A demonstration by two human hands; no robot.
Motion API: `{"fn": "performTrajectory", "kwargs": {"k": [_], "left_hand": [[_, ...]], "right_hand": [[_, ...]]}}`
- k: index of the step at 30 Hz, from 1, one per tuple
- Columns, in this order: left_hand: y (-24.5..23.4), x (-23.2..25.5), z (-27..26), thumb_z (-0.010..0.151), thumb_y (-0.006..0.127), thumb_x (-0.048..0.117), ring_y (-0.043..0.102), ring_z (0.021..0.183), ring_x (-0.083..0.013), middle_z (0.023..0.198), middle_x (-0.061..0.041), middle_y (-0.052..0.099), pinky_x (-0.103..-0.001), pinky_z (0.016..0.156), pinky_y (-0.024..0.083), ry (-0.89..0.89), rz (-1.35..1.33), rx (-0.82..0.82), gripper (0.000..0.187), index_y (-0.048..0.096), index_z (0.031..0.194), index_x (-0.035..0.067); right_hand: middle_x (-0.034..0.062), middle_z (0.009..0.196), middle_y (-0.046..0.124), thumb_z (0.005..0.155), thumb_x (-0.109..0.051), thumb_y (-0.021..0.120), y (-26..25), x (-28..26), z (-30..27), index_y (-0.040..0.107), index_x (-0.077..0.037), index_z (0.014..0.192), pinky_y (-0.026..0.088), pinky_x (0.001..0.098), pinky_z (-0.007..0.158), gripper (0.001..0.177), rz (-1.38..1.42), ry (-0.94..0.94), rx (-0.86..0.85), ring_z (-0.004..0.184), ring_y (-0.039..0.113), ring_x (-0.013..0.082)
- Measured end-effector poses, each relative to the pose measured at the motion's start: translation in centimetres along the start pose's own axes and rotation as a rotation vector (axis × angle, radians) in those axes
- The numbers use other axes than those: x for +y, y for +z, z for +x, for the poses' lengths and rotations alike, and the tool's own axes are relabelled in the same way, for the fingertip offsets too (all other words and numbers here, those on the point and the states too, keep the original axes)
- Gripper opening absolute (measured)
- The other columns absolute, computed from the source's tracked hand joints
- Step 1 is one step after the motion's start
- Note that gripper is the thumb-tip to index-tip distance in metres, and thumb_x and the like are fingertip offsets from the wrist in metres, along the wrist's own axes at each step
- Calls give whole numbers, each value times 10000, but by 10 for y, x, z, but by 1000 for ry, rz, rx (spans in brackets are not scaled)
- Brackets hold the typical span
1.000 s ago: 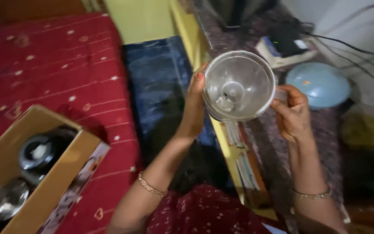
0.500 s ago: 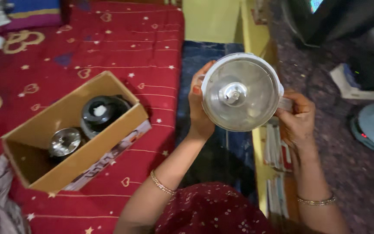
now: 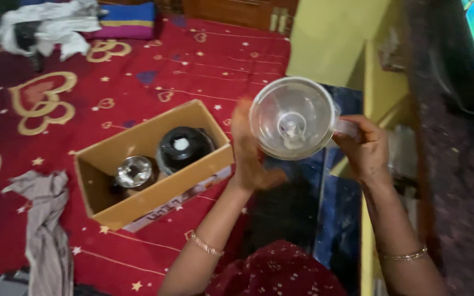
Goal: The person carries a blender base from the kitchen to a bedroom and places it on a bed. They then retrieve a cardboard box, remove a metal jar and a plastic jar, and place them on a nearby table. Finally, they pack the blender base, metal jar, and plastic jar into the cardboard box.
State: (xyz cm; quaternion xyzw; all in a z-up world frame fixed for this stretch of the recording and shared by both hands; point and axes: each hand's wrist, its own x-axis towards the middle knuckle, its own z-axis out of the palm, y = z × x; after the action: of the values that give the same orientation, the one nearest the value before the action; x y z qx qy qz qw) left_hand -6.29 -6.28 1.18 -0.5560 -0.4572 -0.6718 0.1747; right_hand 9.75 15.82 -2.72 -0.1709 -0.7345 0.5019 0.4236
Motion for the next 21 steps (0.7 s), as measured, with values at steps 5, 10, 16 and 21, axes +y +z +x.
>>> {"fn": "performTrajectory", "kwargs": {"k": [5,10,16,21], "left_hand": [[-45,-11,-33,832,815,259,686,1117,-212,1076,-14,702,-539,1239,300,56,357,-184,355,670,1143,170],[-94,-35,-95,1008,640,229,644,907,-134,1060,-26,690,-422,846,535,-677,74,483,251,669,1198,69],[-231,-50,-131,1011,460,313,722,1006,-223,1175,-70,719,-399,863,618,-688,-708,1516,344,652,1206,103],[-236,-29,-167,1057,524,380,684,1025,-229,1174,-71,710,-384,839,609,-555,-574,1680,369,664,1235,89]], "right_hand": [[44,1069,728,855,45,788,56,4,16,711,-17,1129,576,287,861,291,-41,-12,-179,986,684,125],[62,1045,753,913,-29,766,99,-1,37,724,-22,1151,563,283,847,241,-57,-21,-431,964,692,125],[64,1070,734,903,49,674,133,-11,67,686,-9,1176,581,280,849,280,99,-15,-551,950,709,137],[76,1067,723,935,2,691,163,-22,80,689,18,1178,552,265,850,244,153,-35,-733,945,671,119]]}}
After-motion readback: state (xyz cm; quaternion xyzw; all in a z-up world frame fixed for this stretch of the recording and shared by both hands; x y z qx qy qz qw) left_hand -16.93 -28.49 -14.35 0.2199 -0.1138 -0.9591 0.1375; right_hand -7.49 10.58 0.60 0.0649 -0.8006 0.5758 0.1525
